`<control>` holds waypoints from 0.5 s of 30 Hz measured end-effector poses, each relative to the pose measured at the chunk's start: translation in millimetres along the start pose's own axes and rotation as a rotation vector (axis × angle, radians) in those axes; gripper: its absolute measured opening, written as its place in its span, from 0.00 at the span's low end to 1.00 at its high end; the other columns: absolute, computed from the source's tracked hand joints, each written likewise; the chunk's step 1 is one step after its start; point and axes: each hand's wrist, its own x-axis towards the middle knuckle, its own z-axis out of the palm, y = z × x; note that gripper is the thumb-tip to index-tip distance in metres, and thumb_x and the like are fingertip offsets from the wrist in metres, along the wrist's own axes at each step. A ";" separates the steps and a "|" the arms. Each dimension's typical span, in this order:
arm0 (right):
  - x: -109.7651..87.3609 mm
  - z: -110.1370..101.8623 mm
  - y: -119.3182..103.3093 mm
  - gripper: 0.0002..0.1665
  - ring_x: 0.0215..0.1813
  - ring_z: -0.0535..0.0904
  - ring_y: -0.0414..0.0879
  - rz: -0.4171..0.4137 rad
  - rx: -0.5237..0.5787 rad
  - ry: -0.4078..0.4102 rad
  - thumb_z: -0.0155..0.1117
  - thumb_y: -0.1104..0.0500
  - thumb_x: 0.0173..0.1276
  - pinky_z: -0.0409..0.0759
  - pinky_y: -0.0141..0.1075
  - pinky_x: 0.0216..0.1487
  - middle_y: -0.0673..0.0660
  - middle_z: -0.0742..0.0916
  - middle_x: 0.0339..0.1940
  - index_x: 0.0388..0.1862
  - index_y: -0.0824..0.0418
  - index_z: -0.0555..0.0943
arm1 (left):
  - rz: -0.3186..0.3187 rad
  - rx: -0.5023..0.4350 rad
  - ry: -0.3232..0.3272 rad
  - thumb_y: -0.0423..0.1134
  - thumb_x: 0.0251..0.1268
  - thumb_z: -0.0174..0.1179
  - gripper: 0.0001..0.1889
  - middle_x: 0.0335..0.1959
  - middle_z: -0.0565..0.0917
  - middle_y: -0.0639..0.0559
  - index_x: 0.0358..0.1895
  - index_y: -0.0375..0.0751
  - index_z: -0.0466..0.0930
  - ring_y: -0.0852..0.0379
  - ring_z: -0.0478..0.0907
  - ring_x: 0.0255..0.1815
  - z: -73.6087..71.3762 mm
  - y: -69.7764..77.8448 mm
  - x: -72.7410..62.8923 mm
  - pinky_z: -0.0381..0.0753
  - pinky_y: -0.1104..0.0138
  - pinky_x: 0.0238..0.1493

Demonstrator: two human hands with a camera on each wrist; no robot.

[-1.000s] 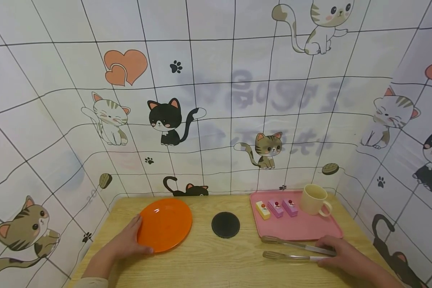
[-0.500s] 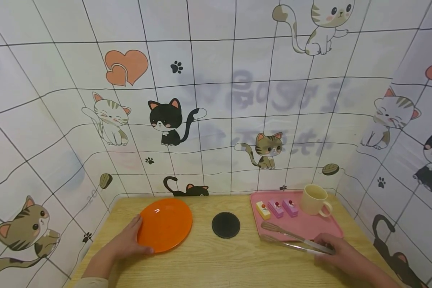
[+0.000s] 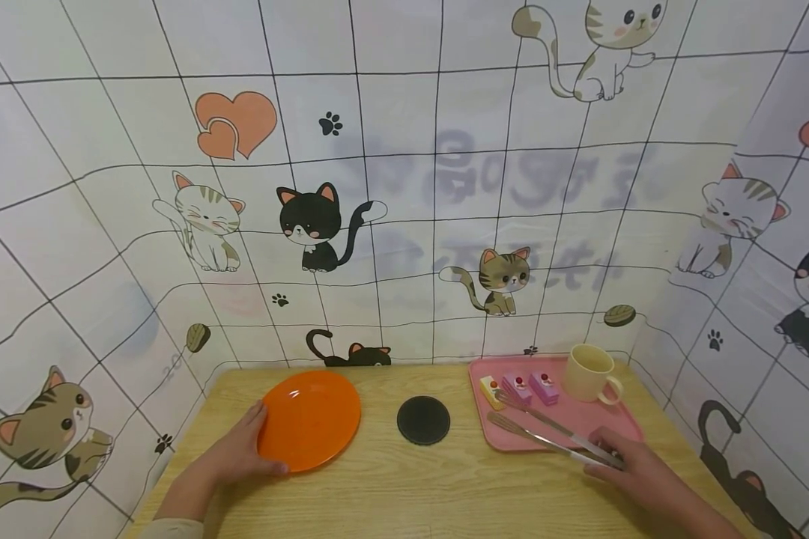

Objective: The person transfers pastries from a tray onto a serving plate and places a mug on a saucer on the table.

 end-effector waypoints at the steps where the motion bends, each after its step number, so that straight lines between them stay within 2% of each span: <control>1: 0.6 0.1 -0.5 0.20 0.36 0.73 0.37 0.010 -0.007 -0.001 0.82 0.47 0.70 0.71 0.34 0.37 0.45 0.81 0.34 0.51 0.49 0.81 | -0.001 0.002 -0.002 0.68 0.51 0.83 0.74 0.88 0.49 0.22 0.86 0.20 0.49 0.19 0.51 0.86 -0.1 0.3 -0.1 0.59 0.28 0.80; 4: 1.6 0.6 -2.8 0.21 0.36 0.73 0.39 0.031 -0.012 -0.002 0.82 0.47 0.70 0.71 0.35 0.37 0.46 0.81 0.35 0.53 0.51 0.81 | -0.015 -0.002 -0.006 0.69 0.50 0.83 0.75 0.89 0.48 0.23 0.87 0.21 0.49 0.20 0.50 0.87 -0.2 0.4 0.0 0.58 0.29 0.82; 11: 0.2 6.0 -4.6 0.20 0.34 0.72 0.38 0.017 -0.034 0.072 0.83 0.47 0.69 0.71 0.35 0.35 0.46 0.80 0.34 0.49 0.50 0.81 | 0.026 0.002 0.018 0.67 0.50 0.84 0.75 0.88 0.50 0.21 0.85 0.19 0.50 0.19 0.52 0.86 0.3 0.7 -1.1 0.61 0.29 0.80; 15: 0.2 9.5 -5.5 0.21 0.34 0.72 0.39 0.037 -0.050 0.098 0.84 0.47 0.68 0.70 0.35 0.35 0.46 0.80 0.32 0.47 0.50 0.80 | 0.029 0.002 0.019 0.68 0.49 0.84 0.75 0.88 0.50 0.21 0.85 0.19 0.50 0.19 0.52 0.86 0.6 0.5 -1.4 0.62 0.29 0.80</control>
